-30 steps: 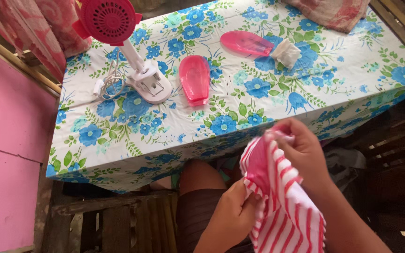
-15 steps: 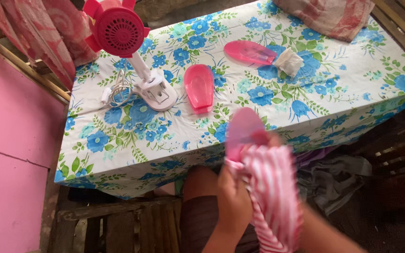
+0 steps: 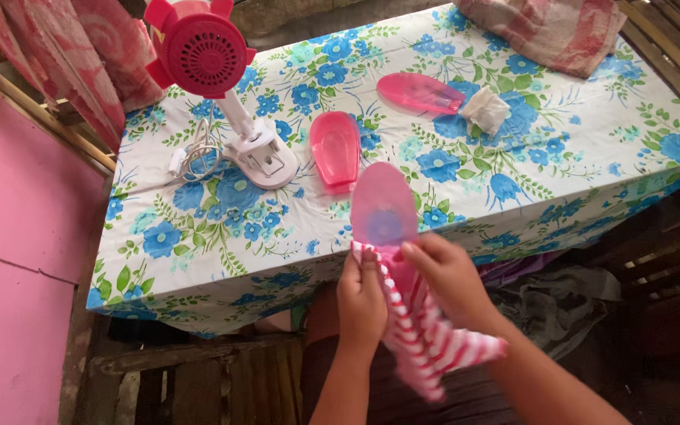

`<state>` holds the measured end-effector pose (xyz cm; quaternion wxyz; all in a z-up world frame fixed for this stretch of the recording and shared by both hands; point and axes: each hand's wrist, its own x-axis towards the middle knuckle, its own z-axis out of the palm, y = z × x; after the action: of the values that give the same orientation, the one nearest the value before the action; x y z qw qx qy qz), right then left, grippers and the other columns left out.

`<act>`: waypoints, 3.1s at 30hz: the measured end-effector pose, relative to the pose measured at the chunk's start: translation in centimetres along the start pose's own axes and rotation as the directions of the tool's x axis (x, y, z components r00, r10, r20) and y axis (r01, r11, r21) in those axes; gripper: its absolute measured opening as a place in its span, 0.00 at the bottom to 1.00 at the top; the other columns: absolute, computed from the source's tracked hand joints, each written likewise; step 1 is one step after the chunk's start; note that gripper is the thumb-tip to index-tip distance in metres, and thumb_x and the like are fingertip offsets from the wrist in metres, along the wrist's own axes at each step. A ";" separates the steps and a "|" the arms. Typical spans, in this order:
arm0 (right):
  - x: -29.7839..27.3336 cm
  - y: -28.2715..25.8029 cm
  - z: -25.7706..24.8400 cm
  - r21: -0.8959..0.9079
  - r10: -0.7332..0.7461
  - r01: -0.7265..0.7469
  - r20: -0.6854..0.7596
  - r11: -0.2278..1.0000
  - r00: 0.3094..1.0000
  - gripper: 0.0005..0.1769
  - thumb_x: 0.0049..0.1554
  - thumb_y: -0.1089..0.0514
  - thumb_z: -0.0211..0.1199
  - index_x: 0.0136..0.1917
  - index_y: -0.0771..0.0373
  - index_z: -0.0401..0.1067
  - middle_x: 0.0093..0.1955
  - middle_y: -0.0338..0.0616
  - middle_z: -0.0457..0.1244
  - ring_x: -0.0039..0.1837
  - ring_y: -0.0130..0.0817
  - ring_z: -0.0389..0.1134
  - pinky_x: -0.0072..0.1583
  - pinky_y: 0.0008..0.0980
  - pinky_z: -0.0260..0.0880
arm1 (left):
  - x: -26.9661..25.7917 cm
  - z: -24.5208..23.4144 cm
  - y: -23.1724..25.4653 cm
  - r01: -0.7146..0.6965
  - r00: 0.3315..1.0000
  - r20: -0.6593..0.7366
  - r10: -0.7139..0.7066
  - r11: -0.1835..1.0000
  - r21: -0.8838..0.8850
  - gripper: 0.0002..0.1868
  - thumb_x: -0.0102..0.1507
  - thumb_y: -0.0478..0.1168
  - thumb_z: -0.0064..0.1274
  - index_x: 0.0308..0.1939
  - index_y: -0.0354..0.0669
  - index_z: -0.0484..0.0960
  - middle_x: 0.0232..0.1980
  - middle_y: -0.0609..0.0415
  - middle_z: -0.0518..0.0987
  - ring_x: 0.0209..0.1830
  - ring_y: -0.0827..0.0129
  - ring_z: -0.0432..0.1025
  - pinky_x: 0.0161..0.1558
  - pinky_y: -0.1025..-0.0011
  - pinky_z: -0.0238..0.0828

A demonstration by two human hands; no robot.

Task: The person wipes each pink fan blade with a red-and-white striped cloth, then attaches the blades one by one to the fan hub and secures them. The fan base remains on the table throughout.

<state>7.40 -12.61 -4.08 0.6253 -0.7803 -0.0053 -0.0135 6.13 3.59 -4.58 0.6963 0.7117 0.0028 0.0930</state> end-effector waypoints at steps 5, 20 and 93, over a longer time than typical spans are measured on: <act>8.2 -1.9 1.1 -0.026 -0.040 0.037 -0.130 0.999 0.991 0.23 0.58 0.43 0.63 0.41 0.66 0.82 0.38 0.42 0.69 0.42 0.27 0.67 0.46 0.28 0.65 | 1.0 -1.6 -1.6 0.410 0.887 -0.047 -0.460 0.830 -0.379 0.29 0.71 0.57 0.39 0.62 0.37 0.74 0.53 0.53 0.78 0.52 0.69 0.73 0.56 0.67 0.70; 28.3 2.6 -7.9 -0.982 -0.821 -0.090 0.084 -0.163 0.565 0.18 0.48 0.50 0.54 0.52 0.48 0.77 0.51 0.38 0.69 0.66 0.47 0.58 0.65 0.63 0.45 | -0.1 -1.6 -3.1 0.177 0.962 -0.058 -0.268 0.768 -0.616 0.25 0.70 0.37 0.46 0.72 0.55 0.64 0.56 0.50 0.79 0.52 0.72 0.72 0.55 0.71 0.69; -2.6 -0.3 -4.2 0.392 0.067 0.018 -0.202 0.920 0.977 0.19 0.57 0.67 0.57 0.62 0.61 0.70 0.55 0.39 0.67 0.54 0.26 0.69 0.54 0.28 0.71 | -6.5 -0.5 6.4 -0.316 0.919 0.303 0.253 0.931 0.181 0.17 0.72 0.40 0.48 0.60 0.32 0.76 0.39 0.40 0.83 0.36 0.47 0.80 0.37 0.62 0.75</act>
<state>4.74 -16.67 -2.98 0.7658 -0.6335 0.0682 -0.0871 -1.15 3.03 0.89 0.5831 0.7850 -0.1873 0.0932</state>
